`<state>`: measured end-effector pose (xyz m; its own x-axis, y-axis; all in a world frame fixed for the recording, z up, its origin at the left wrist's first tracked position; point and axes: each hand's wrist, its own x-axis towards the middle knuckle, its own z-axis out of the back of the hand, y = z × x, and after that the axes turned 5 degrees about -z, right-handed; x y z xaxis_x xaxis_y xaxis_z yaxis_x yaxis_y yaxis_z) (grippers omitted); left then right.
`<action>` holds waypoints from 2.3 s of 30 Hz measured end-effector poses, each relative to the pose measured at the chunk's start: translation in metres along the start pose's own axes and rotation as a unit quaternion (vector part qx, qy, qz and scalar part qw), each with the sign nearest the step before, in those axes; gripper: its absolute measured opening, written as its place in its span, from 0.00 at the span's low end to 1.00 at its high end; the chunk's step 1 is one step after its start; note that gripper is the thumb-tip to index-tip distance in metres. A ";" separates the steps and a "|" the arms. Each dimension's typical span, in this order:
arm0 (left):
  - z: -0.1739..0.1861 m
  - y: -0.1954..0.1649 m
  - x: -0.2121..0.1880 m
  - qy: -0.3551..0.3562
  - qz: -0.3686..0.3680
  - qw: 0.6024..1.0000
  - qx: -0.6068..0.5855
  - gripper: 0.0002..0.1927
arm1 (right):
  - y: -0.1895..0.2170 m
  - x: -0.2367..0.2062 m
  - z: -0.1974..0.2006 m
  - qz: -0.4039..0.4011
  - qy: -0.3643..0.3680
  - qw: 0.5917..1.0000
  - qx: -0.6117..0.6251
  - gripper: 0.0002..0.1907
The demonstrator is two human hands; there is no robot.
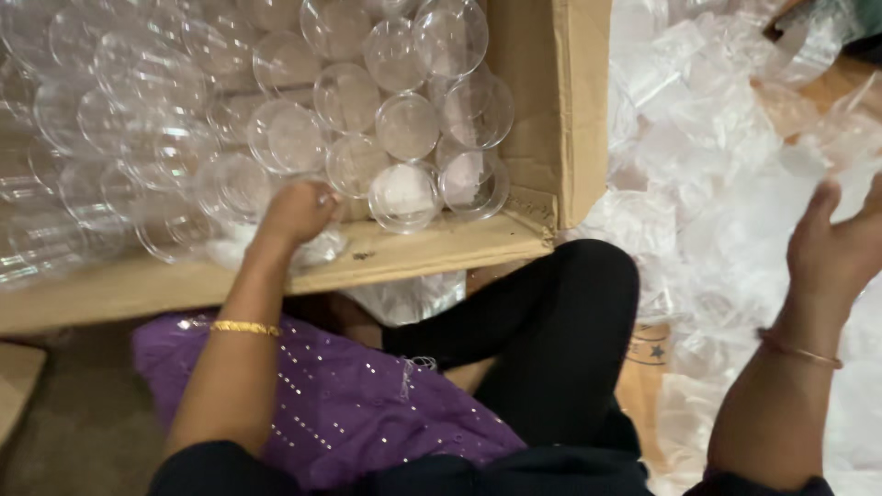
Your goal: The person sits on the floor in front of a large cardboard box filled with clear plastic cups. They open plastic bags and place cups into the bags one at a time, filling each bag and setting filled bags aside.
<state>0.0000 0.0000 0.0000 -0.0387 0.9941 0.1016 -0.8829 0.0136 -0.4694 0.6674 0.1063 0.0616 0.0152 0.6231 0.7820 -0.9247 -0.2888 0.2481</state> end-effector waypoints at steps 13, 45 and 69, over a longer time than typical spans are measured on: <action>-0.040 -0.011 0.057 0.281 0.027 0.958 -0.055 0.26 | 0.308 0.000 -0.104 0.212 0.646 0.723 -0.123 0.20; -0.071 -0.121 0.151 -0.214 0.062 0.843 -0.489 0.25 | 0.287 0.061 -0.212 -0.061 0.503 0.705 0.496 0.27; -0.073 -0.106 0.133 0.041 0.079 0.580 -0.810 0.14 | 0.247 0.056 -0.217 -0.240 0.574 0.465 0.630 0.16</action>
<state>0.1228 0.1390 -0.0009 0.0207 0.9976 -0.0662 0.7283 -0.0604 -0.6826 0.3577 0.2277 0.0424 -0.7766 0.6046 -0.1772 0.0490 0.3384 0.9397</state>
